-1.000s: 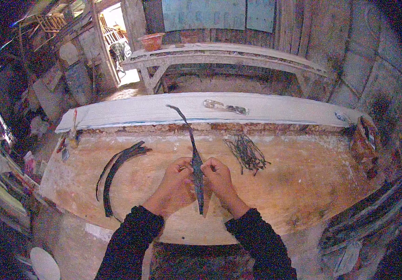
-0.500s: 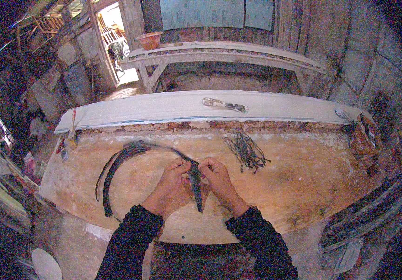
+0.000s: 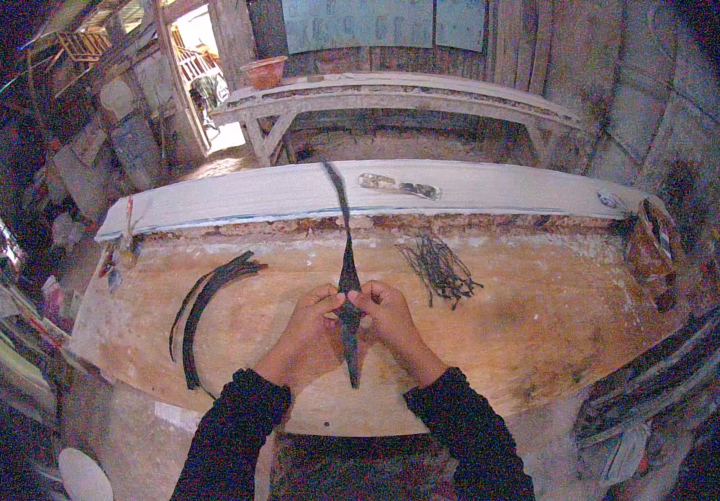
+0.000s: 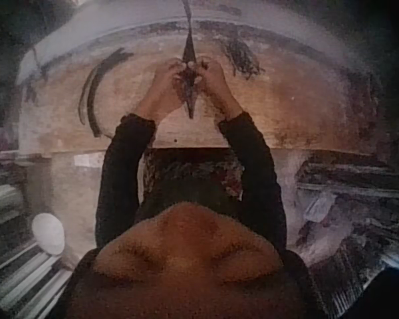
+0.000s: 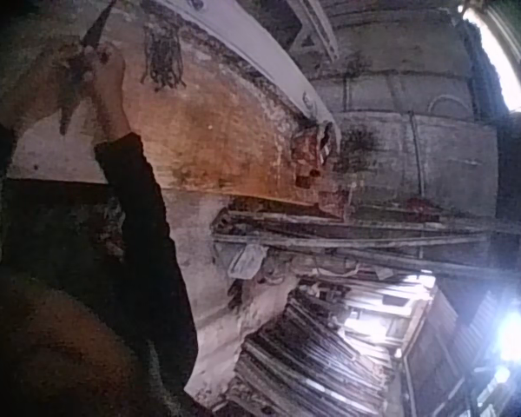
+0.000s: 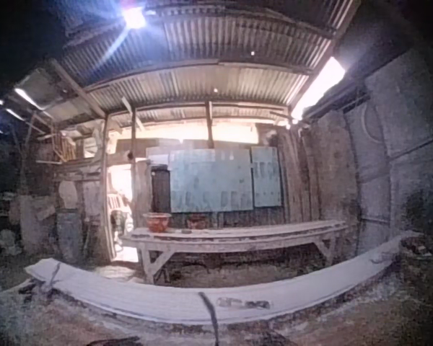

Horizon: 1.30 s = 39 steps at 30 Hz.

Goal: The person separates black rubber strips from a bundle of cables on a wooden workbench. They pull apart the strips and place them into separate piles on the table.

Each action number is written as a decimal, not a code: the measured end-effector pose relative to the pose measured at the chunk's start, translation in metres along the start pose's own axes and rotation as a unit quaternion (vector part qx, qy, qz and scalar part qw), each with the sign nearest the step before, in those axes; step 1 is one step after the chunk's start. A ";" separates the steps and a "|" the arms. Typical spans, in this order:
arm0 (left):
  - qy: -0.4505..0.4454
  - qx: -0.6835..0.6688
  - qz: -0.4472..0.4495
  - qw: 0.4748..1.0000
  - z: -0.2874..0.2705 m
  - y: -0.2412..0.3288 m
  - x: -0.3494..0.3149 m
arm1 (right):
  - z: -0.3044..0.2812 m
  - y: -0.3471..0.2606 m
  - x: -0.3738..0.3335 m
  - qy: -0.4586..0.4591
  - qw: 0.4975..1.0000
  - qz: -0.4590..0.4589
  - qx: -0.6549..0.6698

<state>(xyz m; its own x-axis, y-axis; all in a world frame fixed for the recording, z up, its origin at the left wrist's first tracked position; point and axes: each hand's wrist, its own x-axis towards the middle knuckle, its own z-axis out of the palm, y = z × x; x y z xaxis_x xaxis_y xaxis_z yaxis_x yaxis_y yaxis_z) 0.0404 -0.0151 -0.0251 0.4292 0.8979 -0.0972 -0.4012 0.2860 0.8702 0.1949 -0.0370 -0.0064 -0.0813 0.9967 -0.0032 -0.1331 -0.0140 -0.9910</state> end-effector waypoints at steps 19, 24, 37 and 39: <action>0.061 0.010 0.037 0.997 0.006 0.008 -0.006 | 0.011 -0.004 -0.011 -0.072 0.994 0.072 0.035; 0.090 -0.061 0.012 0.994 0.012 0.017 -0.011 | 0.012 -0.007 -0.010 -0.069 0.995 0.062 0.034; 0.009 0.078 0.082 0.994 0.000 0.001 -0.001 | 0.003 -0.004 -0.005 -0.009 1.000 -0.022 -0.011; 0.026 0.091 0.087 0.992 0.001 0.001 -0.001 | 0.003 -0.003 -0.005 -0.019 1.000 -0.019 0.003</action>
<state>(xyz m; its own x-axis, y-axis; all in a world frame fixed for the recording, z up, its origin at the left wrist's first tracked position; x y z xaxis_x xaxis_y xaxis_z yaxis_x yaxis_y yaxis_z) 0.0404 -0.0164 -0.0233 0.3217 0.9459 0.0418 -0.3104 0.0637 0.9485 0.1924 -0.0418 -0.0029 -0.1136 0.9927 0.0396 -0.1435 0.0231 -0.9894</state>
